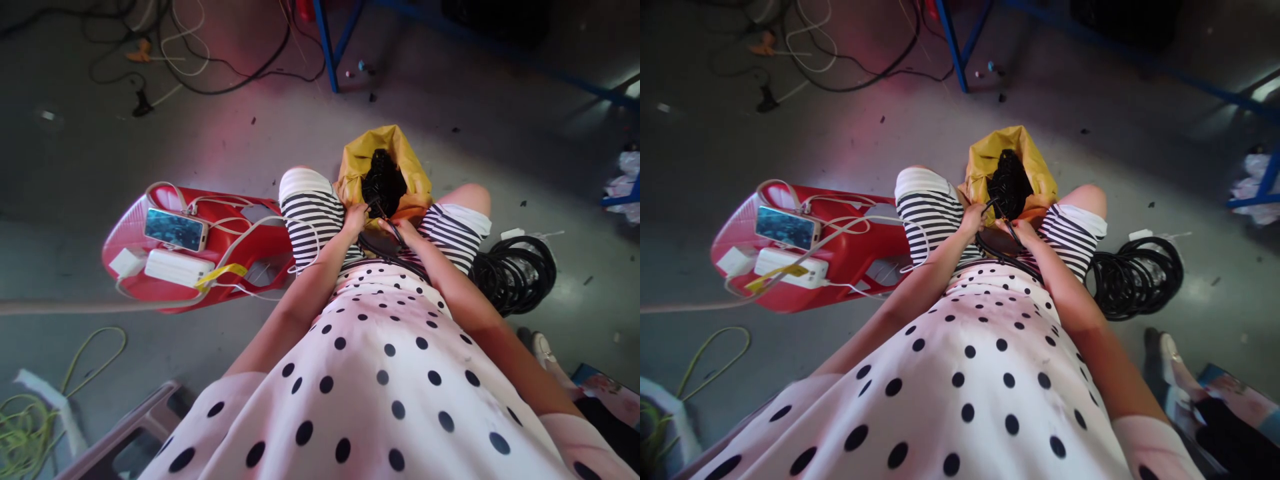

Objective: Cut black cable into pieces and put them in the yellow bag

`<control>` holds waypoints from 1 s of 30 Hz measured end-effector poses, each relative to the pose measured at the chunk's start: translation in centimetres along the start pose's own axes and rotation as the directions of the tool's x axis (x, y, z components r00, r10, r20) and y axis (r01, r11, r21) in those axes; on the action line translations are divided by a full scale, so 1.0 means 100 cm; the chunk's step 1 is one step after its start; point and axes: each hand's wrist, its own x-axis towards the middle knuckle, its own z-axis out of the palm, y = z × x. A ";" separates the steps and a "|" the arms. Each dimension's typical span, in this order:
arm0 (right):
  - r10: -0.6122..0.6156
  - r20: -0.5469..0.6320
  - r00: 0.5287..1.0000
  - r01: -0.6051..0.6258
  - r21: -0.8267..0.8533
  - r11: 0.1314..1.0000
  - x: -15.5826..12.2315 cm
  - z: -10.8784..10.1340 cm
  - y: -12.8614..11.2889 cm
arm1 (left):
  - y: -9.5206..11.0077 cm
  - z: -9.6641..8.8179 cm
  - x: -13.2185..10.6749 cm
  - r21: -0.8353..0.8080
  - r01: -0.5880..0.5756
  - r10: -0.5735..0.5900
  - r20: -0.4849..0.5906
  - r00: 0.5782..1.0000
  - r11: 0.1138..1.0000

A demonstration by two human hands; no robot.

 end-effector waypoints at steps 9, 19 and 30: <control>0.006 0.043 0.999 -0.006 -0.001 1.000 -0.002 0.001 -0.001 | 0.005 0.004 -0.010 0.040 0.039 -0.038 -0.043 0.998 0.998; -0.039 0.027 0.999 0.043 -0.158 0.986 -0.002 0.005 0.001 | 0.005 0.004 -0.007 0.107 0.057 -0.058 0.001 0.998 0.993; -0.037 -0.033 0.999 0.031 -0.179 0.983 0.002 0.004 0.005 | 0.002 0.001 -0.005 -0.085 0.170 -0.162 0.099 0.982 0.982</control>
